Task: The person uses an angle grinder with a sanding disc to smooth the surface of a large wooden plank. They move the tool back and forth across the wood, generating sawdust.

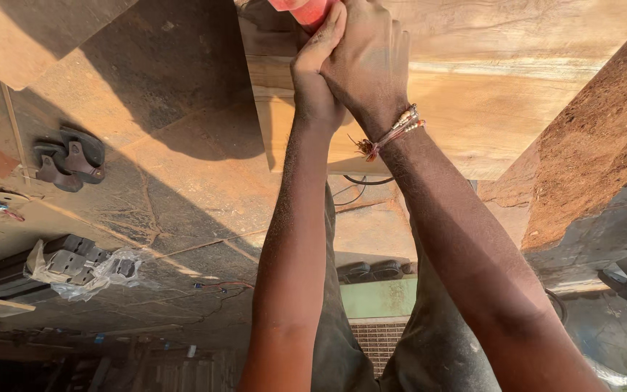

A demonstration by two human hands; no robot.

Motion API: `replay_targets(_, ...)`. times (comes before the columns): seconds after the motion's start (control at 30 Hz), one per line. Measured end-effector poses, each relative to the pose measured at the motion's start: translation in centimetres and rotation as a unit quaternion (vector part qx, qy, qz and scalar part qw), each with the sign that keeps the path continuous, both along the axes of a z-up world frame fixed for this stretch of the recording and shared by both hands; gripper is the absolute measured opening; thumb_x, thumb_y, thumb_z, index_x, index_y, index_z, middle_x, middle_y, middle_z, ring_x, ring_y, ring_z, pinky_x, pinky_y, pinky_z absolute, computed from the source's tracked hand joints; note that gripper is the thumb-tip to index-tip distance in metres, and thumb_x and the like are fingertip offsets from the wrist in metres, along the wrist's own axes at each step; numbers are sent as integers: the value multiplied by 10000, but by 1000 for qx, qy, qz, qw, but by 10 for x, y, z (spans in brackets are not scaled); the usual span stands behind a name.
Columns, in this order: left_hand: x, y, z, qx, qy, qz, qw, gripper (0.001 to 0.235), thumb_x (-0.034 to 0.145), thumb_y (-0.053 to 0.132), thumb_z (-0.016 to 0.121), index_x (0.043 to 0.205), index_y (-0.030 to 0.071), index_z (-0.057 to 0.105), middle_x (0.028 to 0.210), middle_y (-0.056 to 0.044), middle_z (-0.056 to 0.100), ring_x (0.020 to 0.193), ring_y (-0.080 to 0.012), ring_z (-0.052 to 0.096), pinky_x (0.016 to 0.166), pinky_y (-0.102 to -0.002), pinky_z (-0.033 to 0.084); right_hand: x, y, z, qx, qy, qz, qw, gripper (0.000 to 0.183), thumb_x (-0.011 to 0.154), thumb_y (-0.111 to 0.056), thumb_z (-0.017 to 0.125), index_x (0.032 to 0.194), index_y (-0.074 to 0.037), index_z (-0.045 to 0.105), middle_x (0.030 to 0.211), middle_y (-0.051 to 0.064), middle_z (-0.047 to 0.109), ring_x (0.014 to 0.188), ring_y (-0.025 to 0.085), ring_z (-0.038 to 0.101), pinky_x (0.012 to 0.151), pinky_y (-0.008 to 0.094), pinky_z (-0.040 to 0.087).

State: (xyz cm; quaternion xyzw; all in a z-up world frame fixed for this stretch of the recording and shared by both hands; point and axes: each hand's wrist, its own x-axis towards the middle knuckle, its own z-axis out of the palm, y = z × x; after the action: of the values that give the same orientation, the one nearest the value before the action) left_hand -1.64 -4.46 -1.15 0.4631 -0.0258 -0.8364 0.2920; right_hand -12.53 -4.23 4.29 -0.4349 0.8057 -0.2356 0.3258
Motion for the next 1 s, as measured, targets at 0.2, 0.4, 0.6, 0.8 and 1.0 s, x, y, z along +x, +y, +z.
replay_targets(0.2, -87, 35, 13, -16, 11, -94, 995, 490, 948, 212, 792, 1313, -58, 609, 1250, -153, 683, 1189, -237, 640, 1069, -381, 496, -63, 47, 17, -30, 13, -45, 998, 701, 1057, -257, 819, 1518, 49, 389, 895, 183, 759, 782, 332, 782, 642, 376, 583)
replay_targets(0.4, -122, 52, 33, -27, -47, -168, 984, 721, 822, 356, 867, 1326, -45, 542, 1267, -202, 644, 1187, -271, 632, 1050, -394, 500, -87, 82, 20, -10, 19, -85, 996, 655, 1036, -272, 825, 1424, 41, 400, 854, 168, 729, 780, 255, 783, 696, 372, 574)
replay_targets(0.6, -162, 79, 35, -54, -27, -259, 964, 779, 792, 449, 841, 1302, -81, 586, 1251, -249, 693, 1182, -316, 665, 1067, -416, 495, -120, 135, 6, -25, -38, -173, 984, 576, 1054, -224, 797, 1415, 16, 419, 963, 133, 777, 864, 186, 799, 726, 330, 605)
replay_targets(0.8, -213, 94, 42, -111, -50, -451, 884, 808, 687, 522, 811, 1257, -21, 632, 1151, -227, 739, 1092, -340, 714, 966, -402, 513, -158, 194, -27, -140, -131, -411, 891, 800, 1081, -16, 889, 1605, 28, 286, 1373, 190, 685, 1113, 195, 693, 982, 358, 622)
replay_targets(1.0, -164, 87, 29, -77, -30, -414, 906, 743, 759, 500, 710, 1294, -11, 638, 1211, -176, 715, 1165, -278, 665, 1020, -363, 456, -103, 169, -20, -103, -138, -373, 912, 825, 1023, -52, 829, 1574, 26, 221, 1299, 172, 690, 1070, 208, 681, 936, 353, 567)
